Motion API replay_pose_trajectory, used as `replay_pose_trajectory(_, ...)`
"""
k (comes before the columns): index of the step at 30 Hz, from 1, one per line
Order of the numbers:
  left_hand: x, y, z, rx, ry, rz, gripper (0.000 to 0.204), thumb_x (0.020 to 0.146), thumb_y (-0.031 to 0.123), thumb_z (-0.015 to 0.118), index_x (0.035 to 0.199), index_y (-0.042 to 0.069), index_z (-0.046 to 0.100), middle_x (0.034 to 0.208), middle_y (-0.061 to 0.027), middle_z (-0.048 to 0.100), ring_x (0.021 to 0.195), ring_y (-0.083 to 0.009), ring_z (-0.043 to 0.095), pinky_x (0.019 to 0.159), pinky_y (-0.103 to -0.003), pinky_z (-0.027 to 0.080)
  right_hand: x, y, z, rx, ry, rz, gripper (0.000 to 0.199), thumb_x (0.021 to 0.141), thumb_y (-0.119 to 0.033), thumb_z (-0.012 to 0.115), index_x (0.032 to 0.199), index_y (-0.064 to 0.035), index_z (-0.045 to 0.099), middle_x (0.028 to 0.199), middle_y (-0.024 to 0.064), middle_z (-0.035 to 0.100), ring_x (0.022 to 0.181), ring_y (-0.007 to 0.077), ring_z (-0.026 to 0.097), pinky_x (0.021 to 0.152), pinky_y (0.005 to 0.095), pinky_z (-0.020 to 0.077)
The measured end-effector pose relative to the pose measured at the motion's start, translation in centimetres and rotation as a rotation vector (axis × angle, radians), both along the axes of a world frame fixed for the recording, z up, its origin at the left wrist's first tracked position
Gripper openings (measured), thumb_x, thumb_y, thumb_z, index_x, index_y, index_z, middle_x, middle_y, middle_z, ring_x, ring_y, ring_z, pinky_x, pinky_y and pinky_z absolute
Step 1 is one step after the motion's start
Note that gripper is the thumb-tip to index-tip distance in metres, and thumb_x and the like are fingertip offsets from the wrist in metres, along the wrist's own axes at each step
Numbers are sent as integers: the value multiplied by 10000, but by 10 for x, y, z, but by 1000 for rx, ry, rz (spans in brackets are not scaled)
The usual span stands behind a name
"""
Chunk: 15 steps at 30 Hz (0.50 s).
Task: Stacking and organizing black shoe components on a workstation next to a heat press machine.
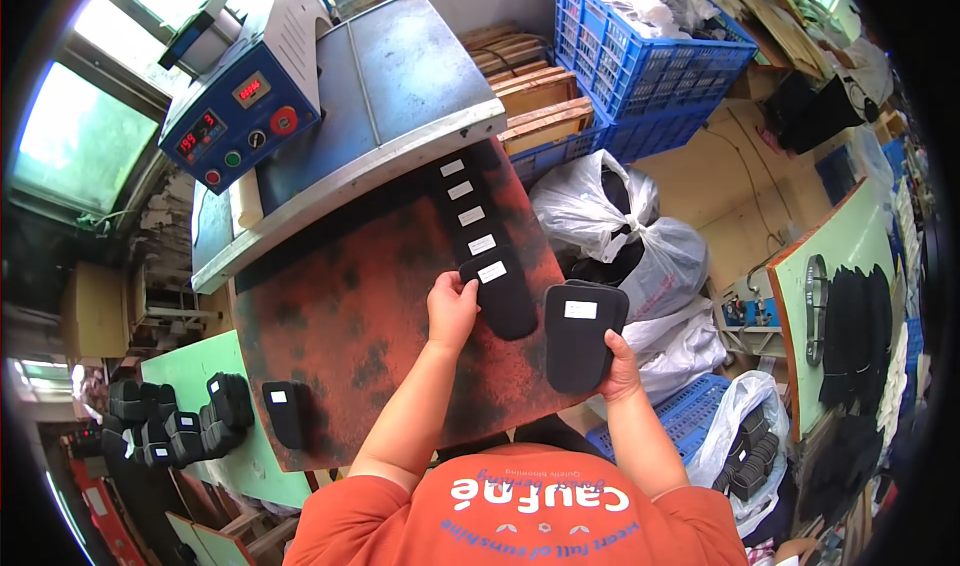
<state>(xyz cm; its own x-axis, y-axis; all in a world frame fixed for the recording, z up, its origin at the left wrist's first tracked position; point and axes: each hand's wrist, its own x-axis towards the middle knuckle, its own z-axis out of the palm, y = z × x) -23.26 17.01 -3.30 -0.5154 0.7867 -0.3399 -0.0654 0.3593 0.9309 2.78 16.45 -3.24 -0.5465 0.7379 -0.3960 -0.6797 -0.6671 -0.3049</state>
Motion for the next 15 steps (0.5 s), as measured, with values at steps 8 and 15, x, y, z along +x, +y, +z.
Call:
replay_pose_trajectory(8, 35, -26, 46, 127, -47, -328, 133, 813, 79, 663, 911, 11, 605, 772, 20, 599, 684, -48, 540, 601, -203, 447, -21, -1, 7, 108, -102, 45, 472, 859, -209, 611, 1256, -22, 435, 1174, 109, 549, 1068, 242, 551, 931, 385, 443)
replay_pose_trajectory(15, 15, -31, 21, -13, -130, -78, 81, 850, 71, 606, 874, 8, 559, 699, -17, 587, 509, -65, 529, 440, -182, 419, 27, 5, 11, 30, 57, -28, 581, 777, -244, 649, 1255, 9, 436, 1189, 158, 547, 1077, 289, 553, 939, 414, 443)
